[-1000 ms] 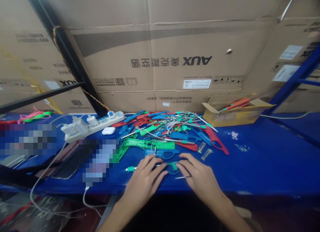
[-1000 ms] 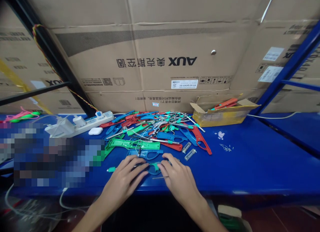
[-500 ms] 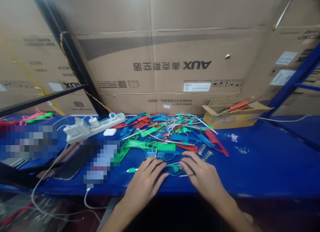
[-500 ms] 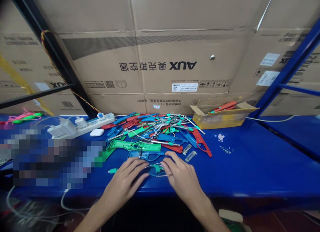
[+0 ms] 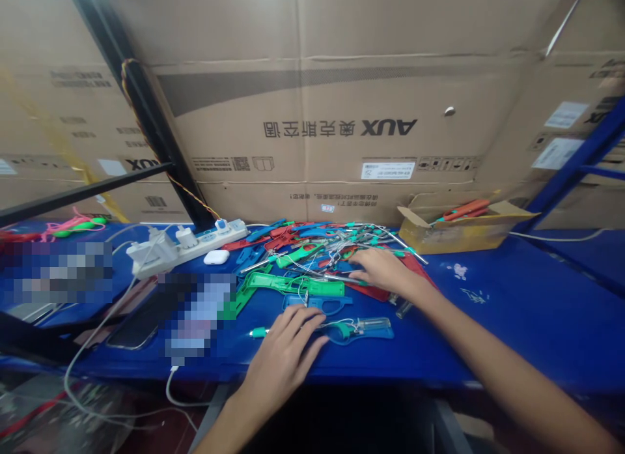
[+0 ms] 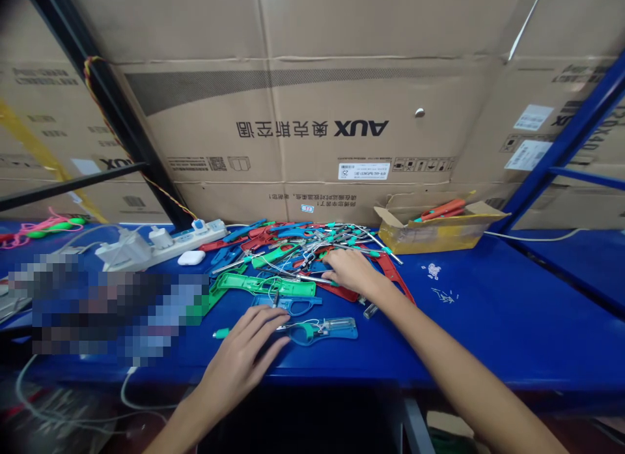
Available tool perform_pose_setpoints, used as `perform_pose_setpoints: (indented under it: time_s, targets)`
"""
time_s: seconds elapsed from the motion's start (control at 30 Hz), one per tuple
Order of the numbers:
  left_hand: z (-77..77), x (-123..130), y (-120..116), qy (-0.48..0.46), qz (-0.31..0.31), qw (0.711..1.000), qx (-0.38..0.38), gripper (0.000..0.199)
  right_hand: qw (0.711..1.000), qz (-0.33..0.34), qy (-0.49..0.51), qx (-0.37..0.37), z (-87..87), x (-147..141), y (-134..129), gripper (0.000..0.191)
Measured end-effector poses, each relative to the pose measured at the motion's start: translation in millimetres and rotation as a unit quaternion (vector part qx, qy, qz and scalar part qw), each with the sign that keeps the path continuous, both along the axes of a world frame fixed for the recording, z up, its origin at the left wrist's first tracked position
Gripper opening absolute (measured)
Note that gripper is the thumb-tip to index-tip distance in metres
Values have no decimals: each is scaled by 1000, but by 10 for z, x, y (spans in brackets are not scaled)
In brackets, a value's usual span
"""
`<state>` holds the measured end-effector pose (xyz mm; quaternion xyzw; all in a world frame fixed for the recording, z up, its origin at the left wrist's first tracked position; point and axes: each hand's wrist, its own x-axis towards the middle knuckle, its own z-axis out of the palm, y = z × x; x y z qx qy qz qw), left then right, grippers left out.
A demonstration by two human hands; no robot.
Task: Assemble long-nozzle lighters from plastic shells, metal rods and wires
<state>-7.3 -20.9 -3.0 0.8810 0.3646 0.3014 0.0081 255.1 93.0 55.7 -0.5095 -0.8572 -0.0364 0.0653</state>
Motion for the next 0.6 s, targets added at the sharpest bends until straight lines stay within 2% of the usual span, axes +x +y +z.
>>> perform_pose_setpoints:
  time_s: [0.1,0.2,0.27,0.3,0.33,0.4,0.43,0.5,0.6]
  targets:
    - [0,-1,3,-3,-1,1000,3,28,1000,-7,-6,9,16,-31,-19,28]
    - [-2,-4,-1,-6,2,1000,4,27,999,-5,16,30,196,70,-194,43]
    - [-3,-7,-7,-12,8,1000,3,31,997,15,68,44,317,120,-416,44]
    - [-3,-9,-10,-17,12,1000,2,34,982,51,178,49,350,118,-553,39]
    - [-4,-13,-13,-25,16,1000,2,40,949,79,300,57,357,94,-699,31]
    - [-10,-25,-17,-45,18,999,5,51,879,102,465,24,288,-12,-986,30]
    - [-14,-33,-18,-54,15,998,6,55,849,115,516,-3,221,-81,-1108,34]
    - [-24,-52,-16,-67,5,998,7,59,811,130,566,-75,59,-215,-1278,38]
    - [-28,-80,-2,-79,-14,997,3,52,764,111,618,-148,-147,-296,-1335,36]
